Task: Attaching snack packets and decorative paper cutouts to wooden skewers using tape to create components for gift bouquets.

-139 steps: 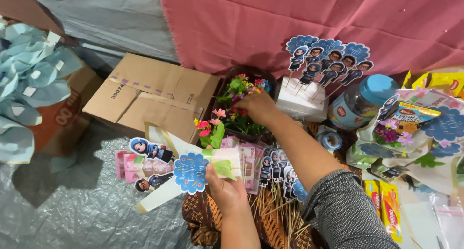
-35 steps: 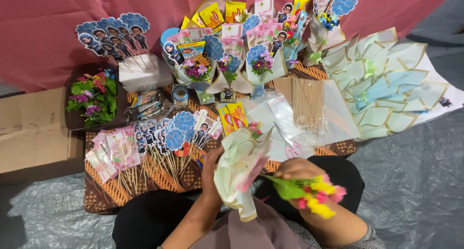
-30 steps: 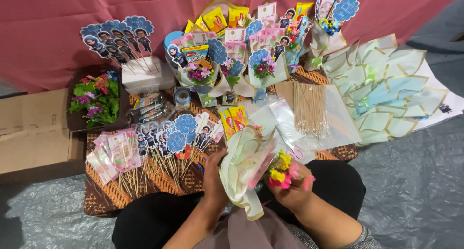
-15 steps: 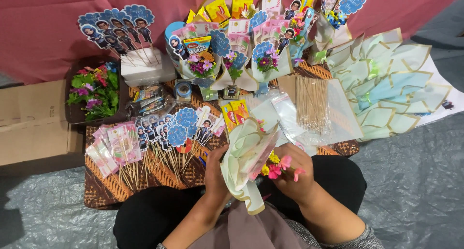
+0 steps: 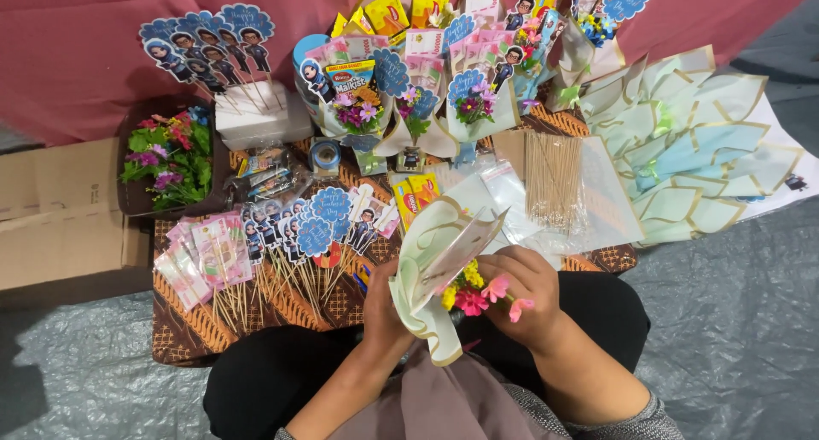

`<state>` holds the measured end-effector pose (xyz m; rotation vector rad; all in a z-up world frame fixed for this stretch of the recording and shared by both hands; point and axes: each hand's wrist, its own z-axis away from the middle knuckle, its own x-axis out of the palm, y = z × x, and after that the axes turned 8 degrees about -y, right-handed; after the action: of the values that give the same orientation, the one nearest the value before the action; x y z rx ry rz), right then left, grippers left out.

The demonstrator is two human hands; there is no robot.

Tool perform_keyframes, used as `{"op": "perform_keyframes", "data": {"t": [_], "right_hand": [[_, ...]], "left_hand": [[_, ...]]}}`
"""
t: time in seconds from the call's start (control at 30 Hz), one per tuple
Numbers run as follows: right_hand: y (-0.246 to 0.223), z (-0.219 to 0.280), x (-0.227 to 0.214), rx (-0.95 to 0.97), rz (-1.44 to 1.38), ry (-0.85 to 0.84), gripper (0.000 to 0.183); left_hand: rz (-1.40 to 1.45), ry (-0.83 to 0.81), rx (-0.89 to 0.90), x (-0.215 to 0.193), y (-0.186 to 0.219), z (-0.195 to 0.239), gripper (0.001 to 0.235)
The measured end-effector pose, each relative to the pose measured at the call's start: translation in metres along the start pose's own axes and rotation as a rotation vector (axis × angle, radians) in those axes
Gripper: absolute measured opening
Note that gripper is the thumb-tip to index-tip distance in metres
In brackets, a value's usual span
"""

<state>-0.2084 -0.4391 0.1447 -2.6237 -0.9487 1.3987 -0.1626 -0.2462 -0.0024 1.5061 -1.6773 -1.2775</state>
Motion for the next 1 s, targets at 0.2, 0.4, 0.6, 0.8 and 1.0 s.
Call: {"op": "perform_keyframes", "data": {"t": [0.2,0.4,0.6,0.8,1.0], "right_hand": [[0.002,0.002,0.001,0.071,-0.381,-0.001,0.018],[0.008,0.001,0.0,-0.041,-0.067,-0.043,0.03],[0.012,0.012,0.006,0.07,-0.291,0.059,0.023],[0.047,0.056,0.032,-0.113,-0.422,0.485,0.012],[-0.014,0.048,-0.013,0.161,-0.524,0.321,0.015]], "left_hand": [[0.122,-0.084,0.074,-0.022,0.033,-0.028,0.041],[-0.008,-0.036,0.012,-0.001,0.009,-0.003,0.085],[0.049,-0.057,0.051,-0.002,-0.012,0.011,0.084],[0.491,-0.409,-0.136,-0.013,0.013,-0.002,0.05],[0.426,-0.393,-0.03,-0.017,0.011,-0.001,0.053]]}}
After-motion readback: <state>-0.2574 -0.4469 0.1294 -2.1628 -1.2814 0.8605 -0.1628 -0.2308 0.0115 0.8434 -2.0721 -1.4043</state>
